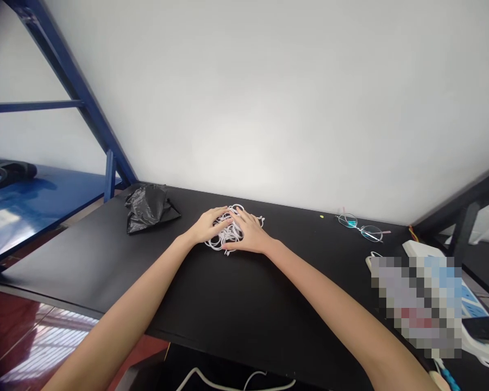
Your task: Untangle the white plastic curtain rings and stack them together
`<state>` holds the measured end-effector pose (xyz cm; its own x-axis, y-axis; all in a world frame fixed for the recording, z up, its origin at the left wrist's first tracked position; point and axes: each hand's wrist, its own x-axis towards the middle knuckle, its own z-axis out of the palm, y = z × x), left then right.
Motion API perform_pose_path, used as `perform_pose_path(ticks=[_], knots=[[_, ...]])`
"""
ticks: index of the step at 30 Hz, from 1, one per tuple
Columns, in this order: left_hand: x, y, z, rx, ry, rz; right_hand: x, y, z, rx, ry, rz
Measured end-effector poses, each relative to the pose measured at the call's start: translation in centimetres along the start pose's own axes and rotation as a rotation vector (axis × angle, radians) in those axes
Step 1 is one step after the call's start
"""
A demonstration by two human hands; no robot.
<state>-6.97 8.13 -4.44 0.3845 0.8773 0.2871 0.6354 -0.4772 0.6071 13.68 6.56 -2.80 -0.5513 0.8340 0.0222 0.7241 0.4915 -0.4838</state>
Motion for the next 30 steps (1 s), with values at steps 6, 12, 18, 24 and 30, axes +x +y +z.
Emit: perform_pose_path(ticks=[6, 12, 18, 24, 30], knots=[[-0.4, 1.8, 1.5, -0.041, -0.043, 0.091, -3.6, 0.9, 0.0, 0.035, 0.102, 0.048], [-0.8, 4.9, 3.7, -0.114, -0.104, 0.171, -8.6, 2.1, -0.2, 0.084, 0.207, 0.066], [-1.1, 7.4, 5.4, -0.169, -0.154, 0.173, -12.1, 2.3, -0.7, 0.184, 0.313, 0.104], [-0.8, 7.5, 5.0, -0.468, -0.145, -0.021, -12.9, 1.9, -1.6, 0.276, 0.370, 0.125], [-0.2, 7.6, 4.4, -0.674, -0.121, -0.158, -13.1, 2.2, -2.3, 0.400, 0.513, 0.131]])
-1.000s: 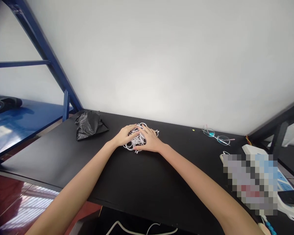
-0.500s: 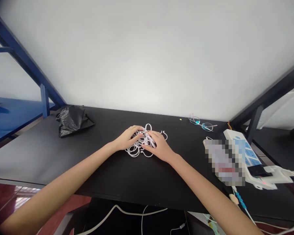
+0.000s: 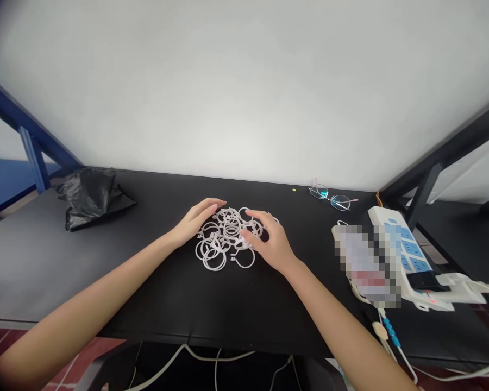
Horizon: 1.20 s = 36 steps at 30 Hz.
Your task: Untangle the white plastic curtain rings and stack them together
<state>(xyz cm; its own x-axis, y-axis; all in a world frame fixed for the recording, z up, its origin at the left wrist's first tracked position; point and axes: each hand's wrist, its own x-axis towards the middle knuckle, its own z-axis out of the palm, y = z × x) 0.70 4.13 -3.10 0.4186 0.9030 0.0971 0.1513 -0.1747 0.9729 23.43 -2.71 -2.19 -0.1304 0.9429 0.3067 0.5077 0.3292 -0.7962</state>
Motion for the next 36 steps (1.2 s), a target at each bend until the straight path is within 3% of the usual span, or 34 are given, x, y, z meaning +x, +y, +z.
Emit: perform_pose_path(ticks=[7, 11, 13, 17, 20, 29, 36], knots=[[-0.3, 0.5, -0.1, -0.061, 0.010, -0.024, 0.2, 0.1, -0.1, 0.091, 0.249, 0.051], [-0.5, 0.5, -1.0, -0.077, 0.083, 0.036, 0.0, -0.2, -0.3, 0.003, 0.343, 0.025], [-0.6, 0.4, -1.4, -0.086, 0.128, 0.056, -0.2, -0.5, -0.6, -0.063, 0.294, -0.021], [-0.8, 0.7, -1.5, -0.106, 0.161, 0.057, -0.4, -0.7, -1.1, -0.089, -0.083, -0.066], [-1.2, 1.3, -1.1, -0.095, 0.133, 0.066, -0.5, -0.6, -0.8, -0.049, -0.224, -0.018], [-2.5, 2.9, 0.1, -0.025, 0.088, 0.129, -0.2, -1.6, -0.7, 0.407, -0.104, 0.334], [-4.2, 4.0, 1.7, 0.134, -0.029, 0.278, -0.1, -1.7, -0.6, 0.613, -0.111, 0.422]])
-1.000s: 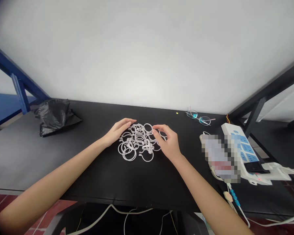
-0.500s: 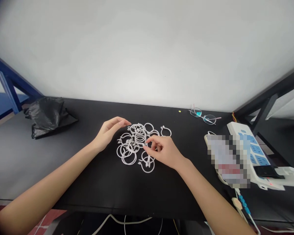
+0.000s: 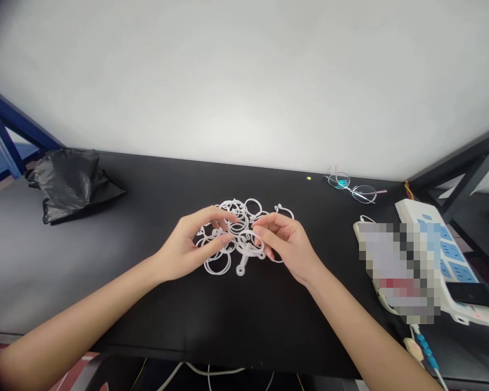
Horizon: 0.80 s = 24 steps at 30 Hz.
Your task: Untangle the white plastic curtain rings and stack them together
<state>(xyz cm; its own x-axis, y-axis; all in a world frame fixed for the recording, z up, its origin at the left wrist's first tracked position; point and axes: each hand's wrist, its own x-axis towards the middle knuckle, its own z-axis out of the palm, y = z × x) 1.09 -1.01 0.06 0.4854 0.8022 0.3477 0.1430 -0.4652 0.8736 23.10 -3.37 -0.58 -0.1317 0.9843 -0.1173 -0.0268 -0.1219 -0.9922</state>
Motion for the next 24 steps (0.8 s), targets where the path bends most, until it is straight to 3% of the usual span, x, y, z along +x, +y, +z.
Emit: perform_pose_path(ticks=[4, 10, 18, 24], knots=[[-0.3, 0.1, 0.8, -0.048, -0.062, 0.004, -0.1, 0.4, 0.4, -0.031, -0.002, -0.100], [-0.1, -0.4, 1.2, -0.152, 0.010, -0.101, -0.2, 0.8, 0.7, -0.055, 0.040, -0.164], [-0.2, 0.0, 1.0, -0.049, -0.099, -0.058, -0.3, 1.2, 0.6, -0.068, 0.085, -0.165], [-0.2, -0.2, 0.9, -0.315, -0.049, -0.254, -0.1, 1.3, 0.6, -0.053, -0.116, -0.206]])
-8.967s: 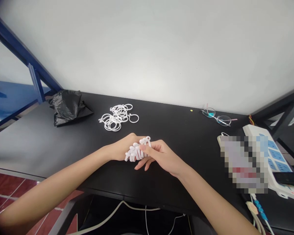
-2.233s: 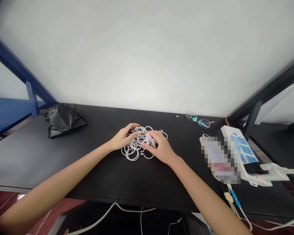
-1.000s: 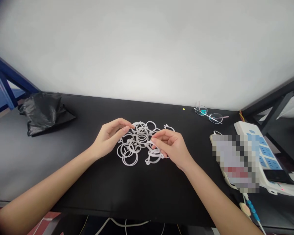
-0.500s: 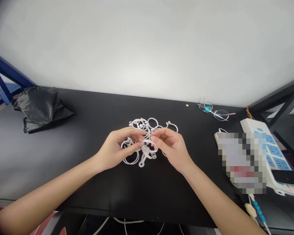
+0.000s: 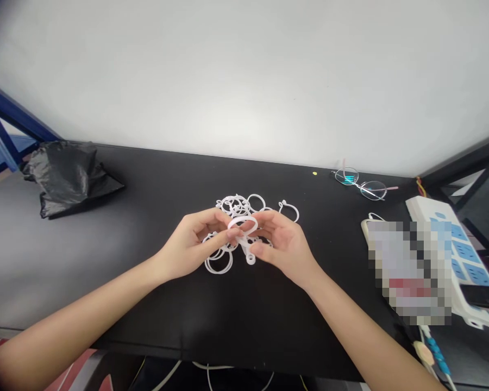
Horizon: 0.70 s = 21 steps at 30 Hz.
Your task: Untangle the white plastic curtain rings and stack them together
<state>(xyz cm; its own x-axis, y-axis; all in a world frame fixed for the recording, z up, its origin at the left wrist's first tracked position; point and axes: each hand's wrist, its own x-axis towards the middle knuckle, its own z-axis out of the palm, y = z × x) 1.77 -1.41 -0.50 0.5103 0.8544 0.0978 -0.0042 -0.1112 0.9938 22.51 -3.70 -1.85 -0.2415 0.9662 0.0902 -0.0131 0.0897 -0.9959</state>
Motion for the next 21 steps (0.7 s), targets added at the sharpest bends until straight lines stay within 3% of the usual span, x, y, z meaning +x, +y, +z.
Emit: perform_pose_path(ticks=[5, 11, 15, 21], knots=[[0.2, 0.0, 0.1, -0.210, -0.030, -0.052, -0.2, 0.0, 0.8, -0.143, 0.054, -0.075], [0.4, 0.5, -0.3, -0.107, 0.039, -0.023, -0.3, -0.1, 0.9, -0.182, 0.205, -0.146], [0.5, 0.8, -0.4, -0.136, 0.058, -0.006, -0.3, -0.1, 0.5, -0.238, 0.194, -0.184], [0.5, 1.0, -0.2, -0.296, -0.025, 0.022, -0.7, -0.6, 1.1, -0.279, 0.080, -0.163]])
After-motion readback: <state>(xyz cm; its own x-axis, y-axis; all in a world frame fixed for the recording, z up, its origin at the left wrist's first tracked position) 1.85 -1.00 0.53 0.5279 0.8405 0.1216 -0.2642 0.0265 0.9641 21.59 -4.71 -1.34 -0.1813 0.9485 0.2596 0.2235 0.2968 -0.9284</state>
